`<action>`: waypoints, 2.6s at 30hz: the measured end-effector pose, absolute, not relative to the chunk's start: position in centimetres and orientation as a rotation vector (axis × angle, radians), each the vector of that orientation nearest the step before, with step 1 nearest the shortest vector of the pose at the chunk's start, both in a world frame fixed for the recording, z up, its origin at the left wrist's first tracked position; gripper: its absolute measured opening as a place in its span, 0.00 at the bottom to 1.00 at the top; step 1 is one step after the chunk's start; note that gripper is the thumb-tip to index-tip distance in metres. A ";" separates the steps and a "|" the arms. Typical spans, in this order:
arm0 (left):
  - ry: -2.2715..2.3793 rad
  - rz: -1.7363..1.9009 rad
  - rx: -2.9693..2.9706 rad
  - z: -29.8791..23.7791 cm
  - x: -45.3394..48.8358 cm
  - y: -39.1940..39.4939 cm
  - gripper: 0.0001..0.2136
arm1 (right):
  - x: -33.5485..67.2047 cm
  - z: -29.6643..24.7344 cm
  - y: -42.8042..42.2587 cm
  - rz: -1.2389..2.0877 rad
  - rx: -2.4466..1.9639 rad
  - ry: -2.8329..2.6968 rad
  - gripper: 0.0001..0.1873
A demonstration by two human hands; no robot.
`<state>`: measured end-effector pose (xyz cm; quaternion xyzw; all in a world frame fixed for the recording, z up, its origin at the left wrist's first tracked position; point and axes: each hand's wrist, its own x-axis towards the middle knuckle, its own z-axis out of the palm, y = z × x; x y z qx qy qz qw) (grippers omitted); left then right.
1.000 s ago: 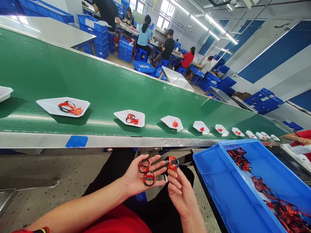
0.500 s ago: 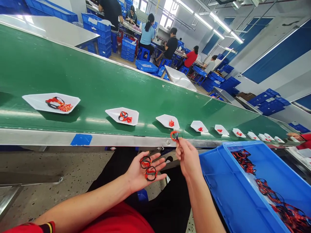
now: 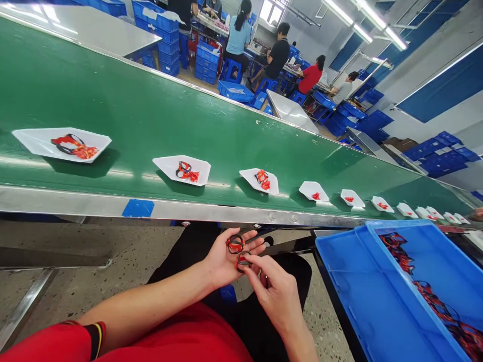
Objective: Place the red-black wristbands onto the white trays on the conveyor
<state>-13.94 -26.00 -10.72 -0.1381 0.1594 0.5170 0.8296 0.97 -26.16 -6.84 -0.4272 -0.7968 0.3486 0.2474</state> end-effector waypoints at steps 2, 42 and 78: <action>0.325 1.079 -0.301 -10.7 -13.6 -26.1 0.13 | 1.7 -7.8 -26.6 0.944 -1.206 -2.020 0.08; 0.351 1.126 -0.331 -10.7 -13.9 -26.2 0.14 | 0.0 -2.4 -15.5 1.111 -1.300 -1.278 0.24; 0.565 1.038 -0.162 -11.4 -12.8 -26.7 0.17 | 1.5 -1.8 -9.8 1.336 -1.070 -0.779 0.15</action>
